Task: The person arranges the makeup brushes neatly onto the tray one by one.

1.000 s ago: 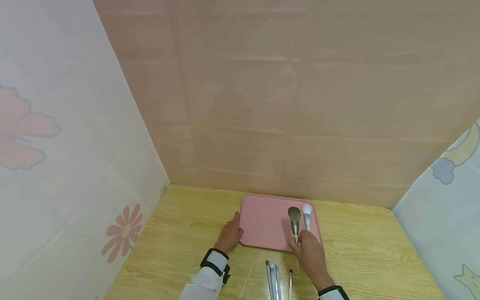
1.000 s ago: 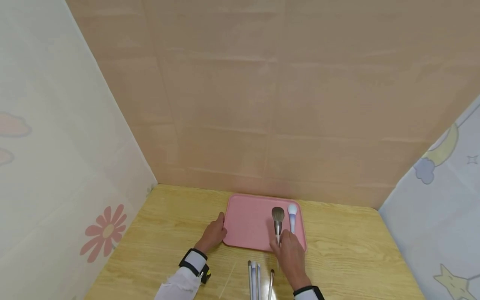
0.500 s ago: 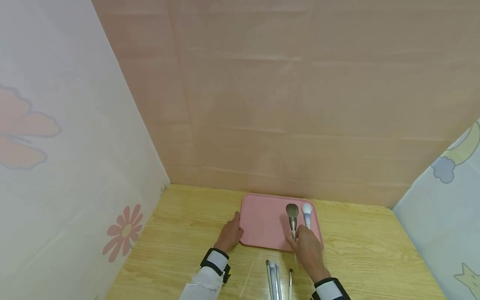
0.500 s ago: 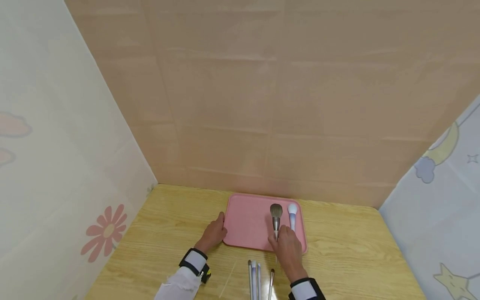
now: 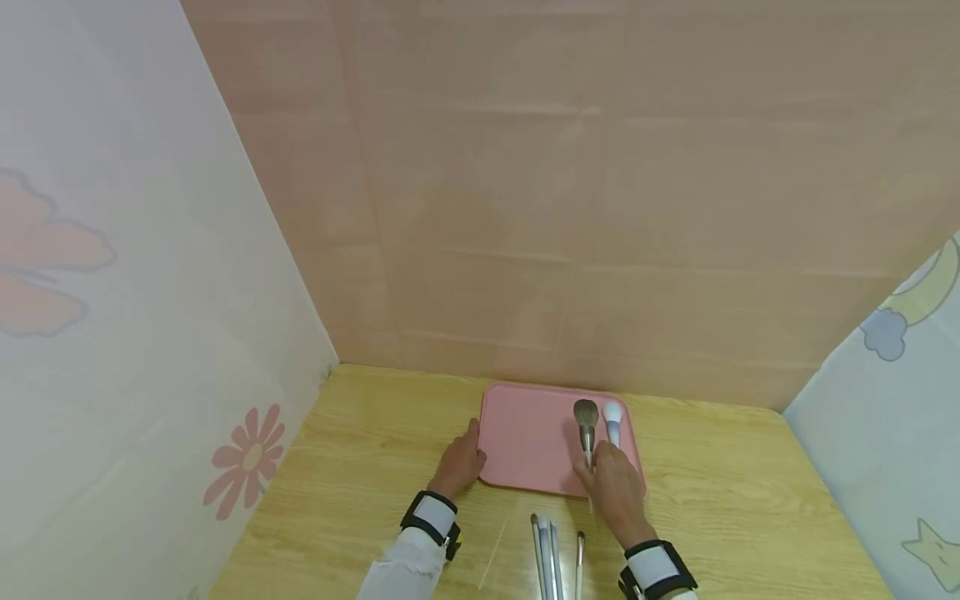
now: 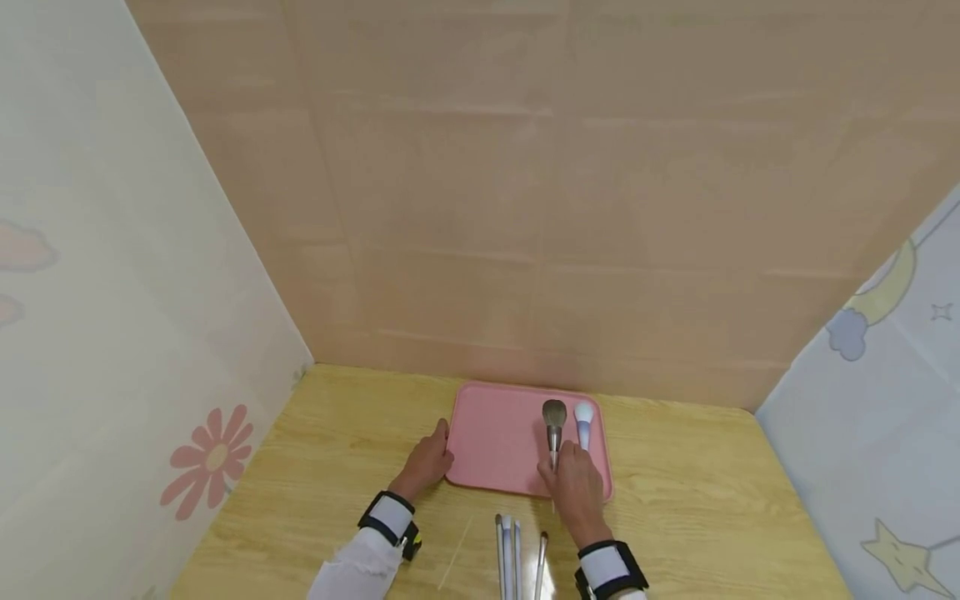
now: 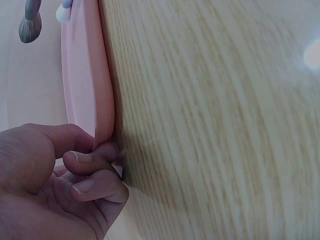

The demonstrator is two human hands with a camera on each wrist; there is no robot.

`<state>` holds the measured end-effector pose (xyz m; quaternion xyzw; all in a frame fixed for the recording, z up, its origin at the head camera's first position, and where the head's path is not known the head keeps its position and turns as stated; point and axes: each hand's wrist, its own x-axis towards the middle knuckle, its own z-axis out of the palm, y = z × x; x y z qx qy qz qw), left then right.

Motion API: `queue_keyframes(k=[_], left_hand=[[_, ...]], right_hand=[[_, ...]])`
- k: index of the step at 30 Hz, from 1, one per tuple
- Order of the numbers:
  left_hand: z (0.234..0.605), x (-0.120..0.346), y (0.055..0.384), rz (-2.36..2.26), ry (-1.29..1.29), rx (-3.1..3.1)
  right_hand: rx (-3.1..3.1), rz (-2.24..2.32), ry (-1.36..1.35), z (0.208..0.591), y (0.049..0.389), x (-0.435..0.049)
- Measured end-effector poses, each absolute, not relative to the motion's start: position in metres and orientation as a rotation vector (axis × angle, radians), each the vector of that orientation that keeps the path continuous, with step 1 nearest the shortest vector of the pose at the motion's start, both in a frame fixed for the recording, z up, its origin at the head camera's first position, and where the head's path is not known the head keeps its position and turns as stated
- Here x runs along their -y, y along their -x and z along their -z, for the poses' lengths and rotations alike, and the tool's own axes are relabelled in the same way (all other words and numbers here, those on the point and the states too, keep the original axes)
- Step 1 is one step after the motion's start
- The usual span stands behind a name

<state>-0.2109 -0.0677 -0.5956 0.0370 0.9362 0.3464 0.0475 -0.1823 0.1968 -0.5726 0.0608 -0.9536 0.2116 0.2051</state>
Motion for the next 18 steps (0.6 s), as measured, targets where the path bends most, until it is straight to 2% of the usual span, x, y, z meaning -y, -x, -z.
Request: queue_keyframes(k=[18], left_hand=[[0.599, 0.071, 0.210, -1.100, -0.104, -2.817]], right_hand=[[2.718, -0.615, -0.170, 0.582, 0.192, -0.200]])
